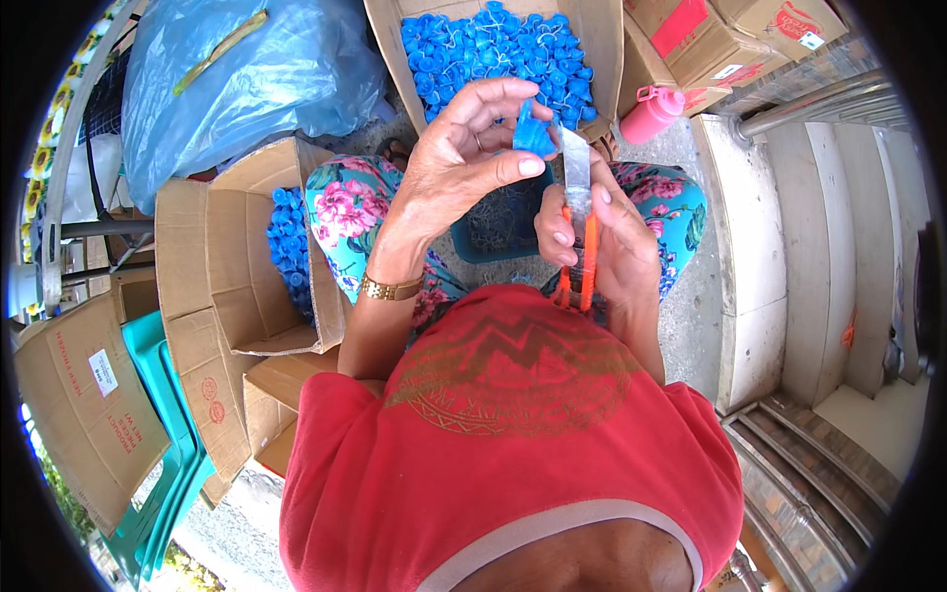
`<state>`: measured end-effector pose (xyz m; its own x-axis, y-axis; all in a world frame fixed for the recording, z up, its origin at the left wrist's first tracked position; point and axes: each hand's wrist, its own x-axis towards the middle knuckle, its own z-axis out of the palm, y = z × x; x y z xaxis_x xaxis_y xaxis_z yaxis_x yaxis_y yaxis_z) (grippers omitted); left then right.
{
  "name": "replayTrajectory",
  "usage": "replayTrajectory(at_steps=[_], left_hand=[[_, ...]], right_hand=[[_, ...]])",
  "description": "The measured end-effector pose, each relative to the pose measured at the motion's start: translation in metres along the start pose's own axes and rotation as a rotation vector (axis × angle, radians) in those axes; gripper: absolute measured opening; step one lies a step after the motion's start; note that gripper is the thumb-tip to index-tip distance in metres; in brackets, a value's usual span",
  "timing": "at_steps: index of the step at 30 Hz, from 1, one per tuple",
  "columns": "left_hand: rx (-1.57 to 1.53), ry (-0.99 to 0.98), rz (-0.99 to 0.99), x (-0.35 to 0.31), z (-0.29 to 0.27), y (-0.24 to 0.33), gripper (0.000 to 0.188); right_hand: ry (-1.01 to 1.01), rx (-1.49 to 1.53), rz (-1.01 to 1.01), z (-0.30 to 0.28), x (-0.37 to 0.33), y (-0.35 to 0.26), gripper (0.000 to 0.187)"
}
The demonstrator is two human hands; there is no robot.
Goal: The person sits on the floor and assembles small blue candles by inserting wicks and trimming them with scissors. They handle the candles one at a time, using a knife to adjust the wick and scissors to cut it to length, then place the finished candles into a cardboard box.
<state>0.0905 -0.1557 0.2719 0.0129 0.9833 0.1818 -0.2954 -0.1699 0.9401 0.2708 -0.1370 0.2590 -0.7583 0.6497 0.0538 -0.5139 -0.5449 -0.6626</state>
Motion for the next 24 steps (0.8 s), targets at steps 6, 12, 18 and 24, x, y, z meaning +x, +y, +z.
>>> replayTrajectory(at_steps=[6,12,18,24], left_hand=[[-0.022,0.041,-0.003,-0.004,-0.002,0.009,0.053],[0.060,0.042,-0.023,-0.003,-0.002,0.017,0.054],[0.075,0.011,-0.055,-0.007,-0.003,0.022,0.054],[0.097,0.071,-0.101,-0.012,-0.003,0.024,0.047]], right_hand=[[0.108,-0.007,-0.028,0.003,0.002,-0.001,0.061],[-0.148,0.197,0.077,-0.007,0.005,0.000,0.058],[-0.126,0.263,0.102,-0.003,0.009,0.002,0.056],[0.055,0.030,0.001,-0.006,0.006,0.004,0.050]])
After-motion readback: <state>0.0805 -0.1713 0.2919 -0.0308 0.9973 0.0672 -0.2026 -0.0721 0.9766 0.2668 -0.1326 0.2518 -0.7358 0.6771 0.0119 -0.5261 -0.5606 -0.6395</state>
